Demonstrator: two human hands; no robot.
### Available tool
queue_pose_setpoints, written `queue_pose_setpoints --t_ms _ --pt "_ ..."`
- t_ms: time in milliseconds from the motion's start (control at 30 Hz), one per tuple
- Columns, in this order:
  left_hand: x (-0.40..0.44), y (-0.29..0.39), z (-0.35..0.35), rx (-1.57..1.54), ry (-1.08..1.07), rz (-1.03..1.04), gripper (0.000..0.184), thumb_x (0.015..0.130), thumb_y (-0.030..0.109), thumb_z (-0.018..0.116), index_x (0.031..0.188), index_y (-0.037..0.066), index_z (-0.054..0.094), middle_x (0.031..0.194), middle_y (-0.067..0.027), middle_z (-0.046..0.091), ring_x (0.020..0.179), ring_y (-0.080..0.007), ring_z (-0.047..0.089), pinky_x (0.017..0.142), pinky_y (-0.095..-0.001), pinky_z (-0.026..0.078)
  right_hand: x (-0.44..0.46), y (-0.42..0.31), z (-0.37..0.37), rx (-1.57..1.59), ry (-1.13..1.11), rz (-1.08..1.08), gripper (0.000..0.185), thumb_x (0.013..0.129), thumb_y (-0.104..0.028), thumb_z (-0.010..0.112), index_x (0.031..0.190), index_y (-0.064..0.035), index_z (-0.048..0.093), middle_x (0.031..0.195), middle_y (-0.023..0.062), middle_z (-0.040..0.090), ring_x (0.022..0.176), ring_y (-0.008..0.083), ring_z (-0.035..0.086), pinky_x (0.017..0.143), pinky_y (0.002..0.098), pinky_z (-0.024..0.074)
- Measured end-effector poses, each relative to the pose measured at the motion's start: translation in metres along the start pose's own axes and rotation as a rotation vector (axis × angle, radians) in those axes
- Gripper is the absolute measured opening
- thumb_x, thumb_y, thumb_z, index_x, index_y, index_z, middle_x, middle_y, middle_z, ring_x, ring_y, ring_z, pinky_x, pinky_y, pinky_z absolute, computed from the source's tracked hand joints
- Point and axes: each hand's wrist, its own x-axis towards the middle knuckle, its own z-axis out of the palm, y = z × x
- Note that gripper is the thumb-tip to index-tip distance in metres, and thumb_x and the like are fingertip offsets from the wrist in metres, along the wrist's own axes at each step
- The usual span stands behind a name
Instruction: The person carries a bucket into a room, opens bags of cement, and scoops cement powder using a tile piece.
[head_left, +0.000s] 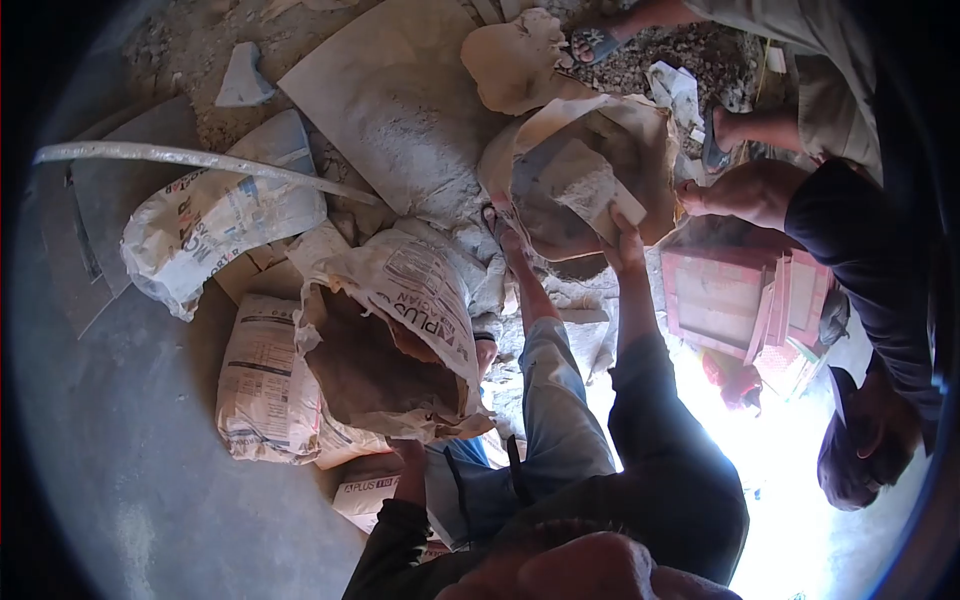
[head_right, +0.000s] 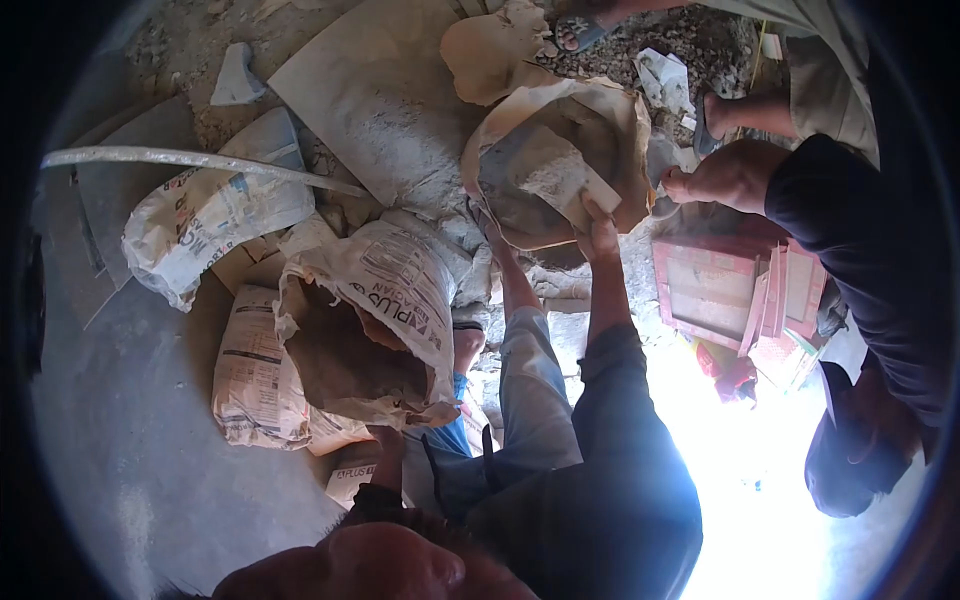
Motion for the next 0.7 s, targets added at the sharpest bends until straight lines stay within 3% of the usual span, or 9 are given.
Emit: queue_pose_setpoints --t_ms 67,300,367,400,467,567,667,700 --pt "-0.006 0.02 0.004 0.419 -0.003 0.111 0.043 0.084 0.011 0.042 0.122 -0.007 0.033 0.115 -0.0243 0.045 0.105 -0.036 0.046 0.094 -0.0388 0.037 -0.017 -0.004 0.004 0.048 -0.058 -0.049 0.034 0.079 -0.014 0.062 0.111 -0.0079 0.051 0.103 0.0027 0.057 0.098 0.0177 0.053 0.088 0.0346 0.0413" --pt "-0.007 -0.004 0.011 0.412 0.127 0.2 0.033 0.083 0.011 0.042 0.108 -0.011 0.047 0.107 -0.025 0.05 0.101 -0.0354 0.048 0.091 -0.0389 0.038 -0.084 0.013 0.073 0.079 -0.011 0.027 0.041 0.08 -0.012 0.06 0.118 -0.0075 0.045 0.111 0.0056 0.054 0.104 0.0195 0.051 0.089 0.0342 0.0412" --pt "-0.007 -0.013 0.005 0.619 0.069 0.365 0.034 0.085 0.016 0.044 0.104 -0.01 0.05 0.105 -0.0247 0.051 0.101 -0.0358 0.048 0.087 -0.0395 0.038 -0.096 0.028 0.104 0.094 0.005 0.093 0.039 0.082 -0.017 0.058 0.118 -0.0079 0.045 0.111 0.0054 0.052 0.105 0.0202 0.049 0.088 0.0381 0.0402" --pt "-0.01 -0.009 0.008 0.61 0.084 0.351 0.034 0.085 0.016 0.044 0.104 -0.01 0.05 0.105 -0.0247 0.051 0.101 -0.0358 0.048 0.087 -0.0395 0.038 -0.095 0.038 0.119 0.083 -0.011 0.102 0.039 0.082 -0.017 0.058 0.118 -0.0079 0.045 0.111 0.0054 0.052 0.105 0.0202 0.049 0.088 0.0381 0.0402" --pt "-0.031 0.059 0.011 0.295 0.091 0.127 0.036 0.087 0.021 0.043 0.106 -0.009 0.05 0.102 -0.0248 0.051 0.097 -0.0375 0.048 0.084 -0.0406 0.038 -0.093 0.062 0.145 0.061 0.067 0.125 0.038 0.081 -0.019 0.059 0.117 -0.0106 0.046 0.109 0.005 0.053 0.102 0.0208 0.05 0.087 0.0387 0.0414" --pt "-0.042 0.077 0.009 0.266 0.122 0.034 0.037 0.088 0.026 0.043 0.104 -0.006 0.051 0.101 -0.0239 0.051 0.094 -0.0362 0.049 0.082 -0.0411 0.038 -0.075 0.096 0.192 0.062 0.204 0.227 0.042 0.079 -0.02 0.062 0.117 -0.0134 0.047 0.107 0.0025 0.054 0.097 0.0192 0.052 0.085 0.0334 0.041" --pt "-0.051 0.083 0.008 0.278 0.154 0.055 0.038 0.088 0.029 0.043 0.101 -0.005 0.053 0.096 -0.0227 0.052 0.089 -0.0348 0.049 0.08 -0.0408 0.039 -0.006 0.152 0.194 0.04 0.079 0.23 0.039 0.079 -0.023 0.062 0.115 -0.0168 0.048 0.106 0.0012 0.054 0.094 0.0176 0.051 0.083 0.0325 0.0402" --pt "-0.054 0.094 0.01 0.192 0.178 -0.026 0.035 0.09 0.027 0.041 0.096 -0.005 0.053 0.093 -0.0217 0.051 0.086 -0.0337 0.048 0.078 -0.0407 0.039 0.017 0.166 0.199 0.017 0.092 0.236 0.039 0.079 -0.022 0.061 0.115 -0.0168 0.049 0.106 0.0015 0.054 0.093 0.0174 0.051 0.082 0.0322 0.0406"
